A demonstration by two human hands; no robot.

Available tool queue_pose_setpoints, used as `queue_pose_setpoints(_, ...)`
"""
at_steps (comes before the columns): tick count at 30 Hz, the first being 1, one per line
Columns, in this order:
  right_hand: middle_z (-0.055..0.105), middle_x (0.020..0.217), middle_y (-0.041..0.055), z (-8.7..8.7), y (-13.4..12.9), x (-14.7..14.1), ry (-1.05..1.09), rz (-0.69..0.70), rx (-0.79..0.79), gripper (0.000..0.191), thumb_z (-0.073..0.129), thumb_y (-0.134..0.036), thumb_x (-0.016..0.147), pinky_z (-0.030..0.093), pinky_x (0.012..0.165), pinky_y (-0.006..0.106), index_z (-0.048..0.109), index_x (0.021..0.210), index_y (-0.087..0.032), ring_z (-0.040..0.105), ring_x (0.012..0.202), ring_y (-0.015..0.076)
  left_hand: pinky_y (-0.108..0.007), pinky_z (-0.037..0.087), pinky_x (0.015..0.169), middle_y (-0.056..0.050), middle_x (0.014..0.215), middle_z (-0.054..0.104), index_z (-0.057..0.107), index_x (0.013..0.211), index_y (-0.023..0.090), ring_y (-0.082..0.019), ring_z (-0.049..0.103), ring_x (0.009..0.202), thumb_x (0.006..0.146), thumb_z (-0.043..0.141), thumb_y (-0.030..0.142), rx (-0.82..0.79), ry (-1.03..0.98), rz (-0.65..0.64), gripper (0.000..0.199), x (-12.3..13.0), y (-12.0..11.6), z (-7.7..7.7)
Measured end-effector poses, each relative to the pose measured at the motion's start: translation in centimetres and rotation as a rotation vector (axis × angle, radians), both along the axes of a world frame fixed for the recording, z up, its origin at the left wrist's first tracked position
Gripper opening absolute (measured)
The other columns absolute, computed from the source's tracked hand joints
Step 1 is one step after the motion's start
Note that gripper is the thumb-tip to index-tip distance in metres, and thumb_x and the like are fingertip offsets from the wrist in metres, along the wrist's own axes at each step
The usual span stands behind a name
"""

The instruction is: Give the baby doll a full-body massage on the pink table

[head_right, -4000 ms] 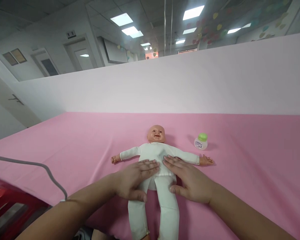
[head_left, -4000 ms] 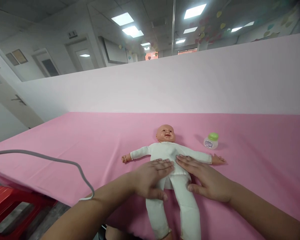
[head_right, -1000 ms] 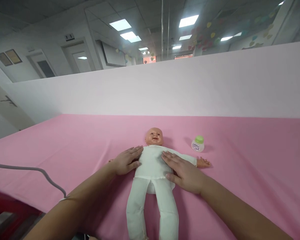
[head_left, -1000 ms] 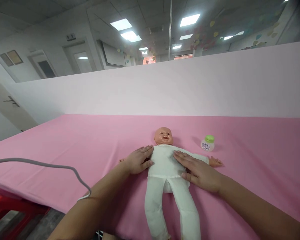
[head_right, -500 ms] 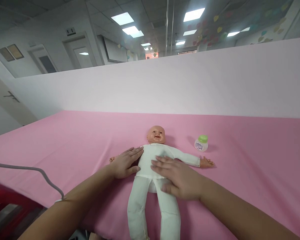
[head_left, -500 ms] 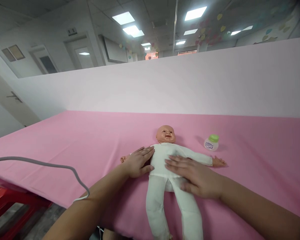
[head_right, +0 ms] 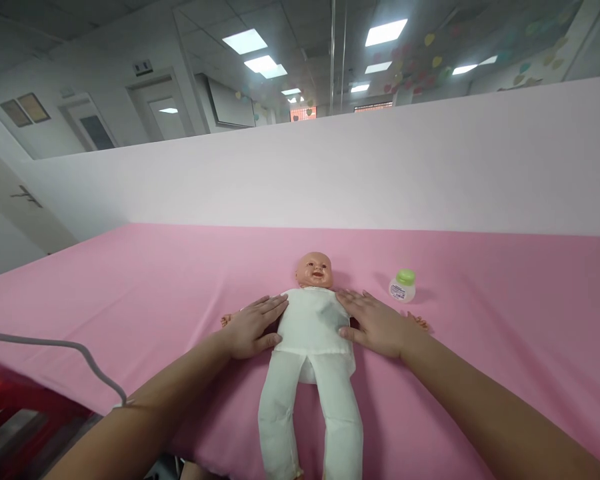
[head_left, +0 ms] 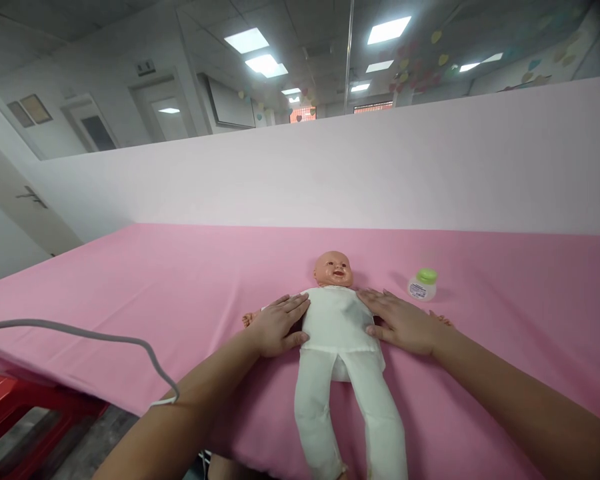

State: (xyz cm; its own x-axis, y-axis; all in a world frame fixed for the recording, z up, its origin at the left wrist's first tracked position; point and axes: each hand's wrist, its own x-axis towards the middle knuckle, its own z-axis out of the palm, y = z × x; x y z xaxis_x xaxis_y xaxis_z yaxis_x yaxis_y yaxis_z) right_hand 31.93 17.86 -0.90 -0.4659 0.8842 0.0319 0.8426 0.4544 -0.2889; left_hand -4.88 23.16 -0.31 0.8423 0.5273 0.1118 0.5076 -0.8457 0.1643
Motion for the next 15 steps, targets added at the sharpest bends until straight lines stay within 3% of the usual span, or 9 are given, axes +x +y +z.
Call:
queue_pose_setpoints(8, 0.028, 0.172, 0.0118, -0.4, -1.4, 0.1, 0.055, -0.068, 0.074, 0.086, 0.046, -0.072, 0.099, 0.028, 0.124, 0.066, 0.023, 0.168, -0.025, 0.027, 0.157, 0.0377, -0.051, 0.020, 0.131, -0.017, 0.171, 0.029, 0.024, 0.167, 0.017, -0.031, 0.027, 0.159, 0.102, 0.041, 0.067, -0.025, -0.030, 0.020, 0.083, 0.1, -1.0, 0.9)
queue_pose_setpoints(15, 0.031, 0.170, 0.0097, 0.8, -4.8, -1.5, 0.145, 0.028, 0.118, 0.082, 0.052, -0.066, 0.100, 0.028, 0.125, 0.066, 0.024, 0.167, -0.028, 0.029, 0.156, 0.0381, -0.051, 0.019, 0.132, -0.012, 0.172, 0.025, 0.018, 0.169, 0.021, -0.031, 0.025, 0.159, 0.104, 0.039, 0.066, -0.102, -0.064, -0.074, 0.081, 0.5, -4.4, 2.6)
